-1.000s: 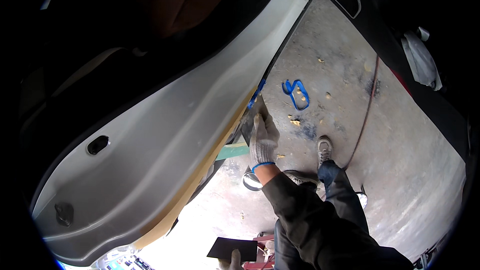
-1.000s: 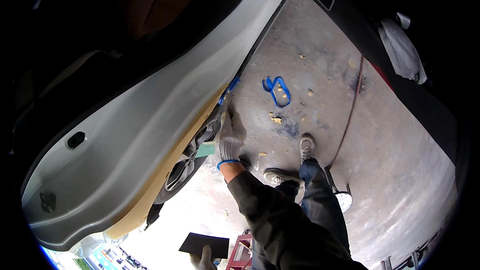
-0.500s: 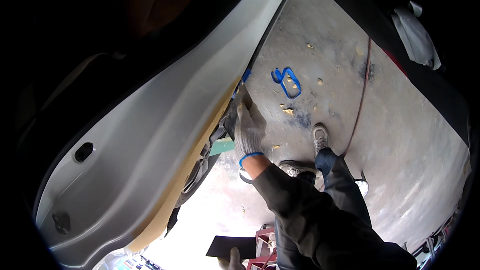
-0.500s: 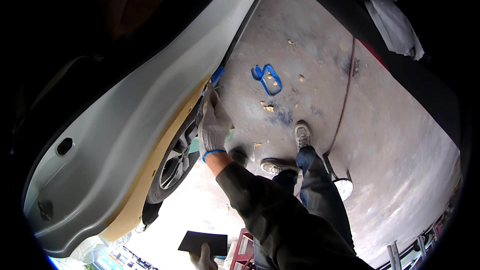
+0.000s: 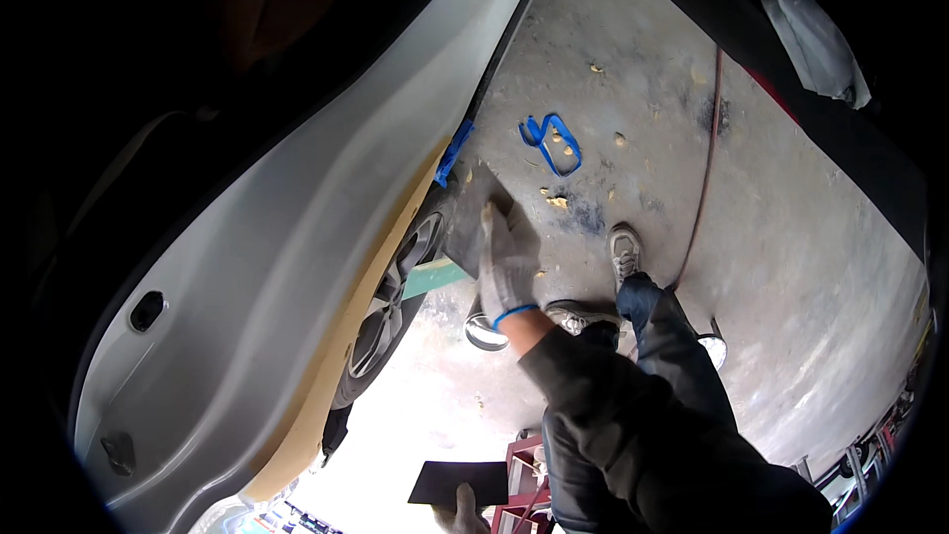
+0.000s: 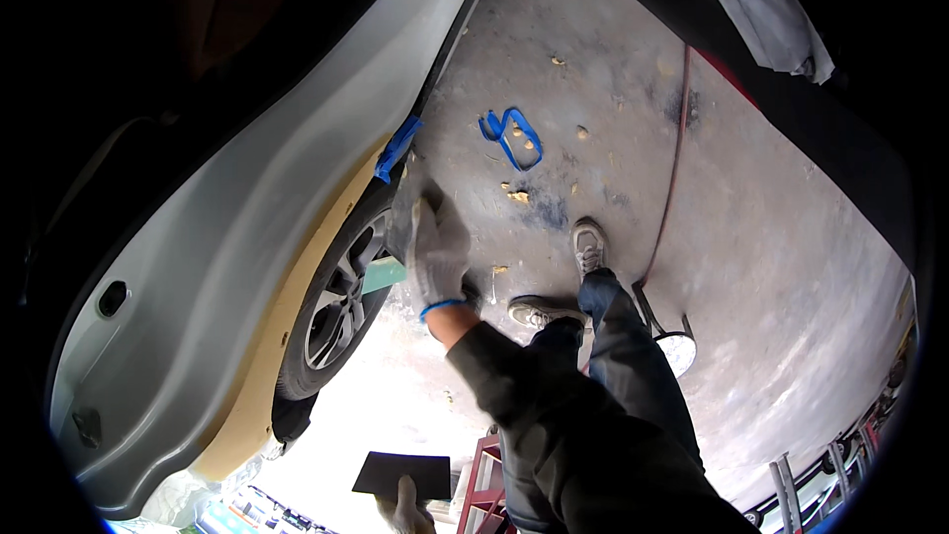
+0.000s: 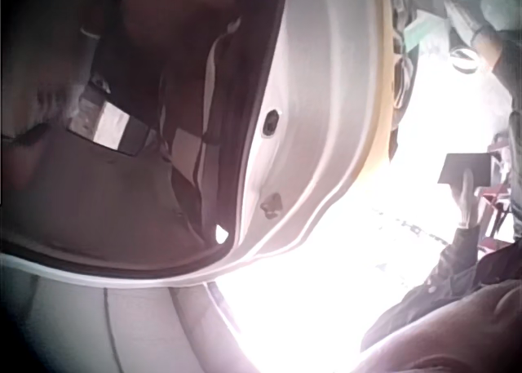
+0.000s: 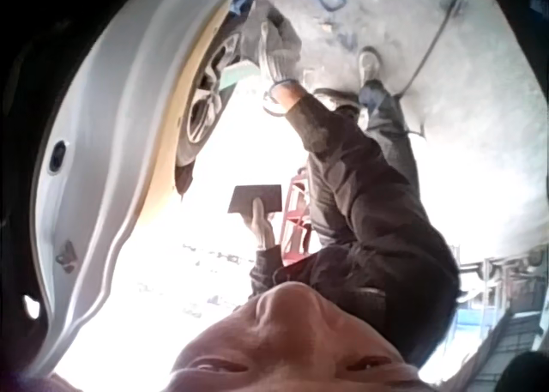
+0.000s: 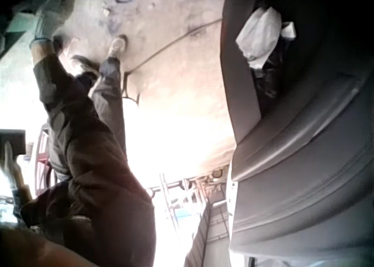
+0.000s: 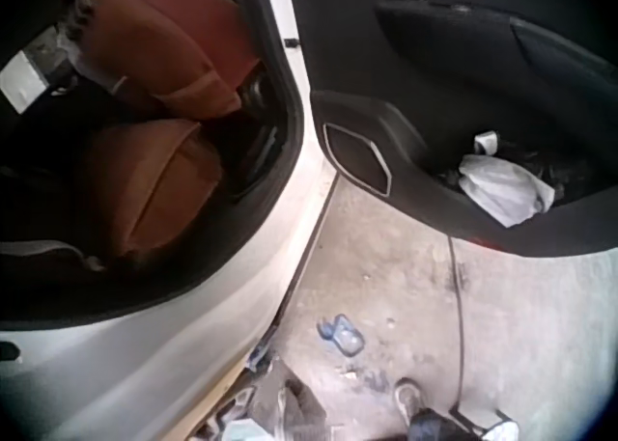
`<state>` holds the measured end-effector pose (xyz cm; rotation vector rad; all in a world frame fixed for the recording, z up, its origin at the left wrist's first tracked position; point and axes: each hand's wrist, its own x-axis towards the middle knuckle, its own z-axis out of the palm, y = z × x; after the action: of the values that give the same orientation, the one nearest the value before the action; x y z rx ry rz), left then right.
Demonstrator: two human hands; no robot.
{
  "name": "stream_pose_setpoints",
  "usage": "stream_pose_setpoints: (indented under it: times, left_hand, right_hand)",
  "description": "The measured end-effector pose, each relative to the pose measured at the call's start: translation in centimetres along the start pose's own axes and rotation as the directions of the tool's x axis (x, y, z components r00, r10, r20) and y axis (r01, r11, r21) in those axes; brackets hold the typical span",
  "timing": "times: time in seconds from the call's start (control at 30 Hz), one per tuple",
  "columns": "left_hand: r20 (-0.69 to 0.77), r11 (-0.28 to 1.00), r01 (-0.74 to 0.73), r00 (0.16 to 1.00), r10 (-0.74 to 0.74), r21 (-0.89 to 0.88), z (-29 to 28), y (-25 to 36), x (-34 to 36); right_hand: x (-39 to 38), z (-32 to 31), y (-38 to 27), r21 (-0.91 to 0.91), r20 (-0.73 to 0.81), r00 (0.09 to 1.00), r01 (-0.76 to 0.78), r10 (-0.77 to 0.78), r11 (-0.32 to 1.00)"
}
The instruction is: The person sits on the floor and sands the rear quarter panel of a white car using a sanding block and sandpaper. They repeatedly apply filler from a tube onto the sanding block and continue sanding the same area.
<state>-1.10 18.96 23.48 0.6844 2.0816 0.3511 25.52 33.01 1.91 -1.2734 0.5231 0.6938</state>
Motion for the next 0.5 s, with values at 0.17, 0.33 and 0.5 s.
stream_pose_setpoints:
  times: [0.17,0.33,0.5]
  left_hand:
    - [0.017,0.989,-0.137,0.991,0.136,0.06,-0.3,-0.6,0.8]
    - [0.056,0.992,-0.114,0.992,0.111,0.059,0.1,-1.3,0.5]
    - [0.04,0.985,-0.151,0.988,0.148,0.079,0.2,-1.9,0.9]
  right_hand:
    - [6.6,-3.2,-0.8,-0.014,0.216,0.964,-0.152,0.152,0.988]
    - [9.9,-3.1,-2.4,0.02,0.297,0.856,-0.448,0.423,0.894]
    - [10.2,-2.6,-2.7,0.017,0.355,0.762,-0.584,0.541,0.812]
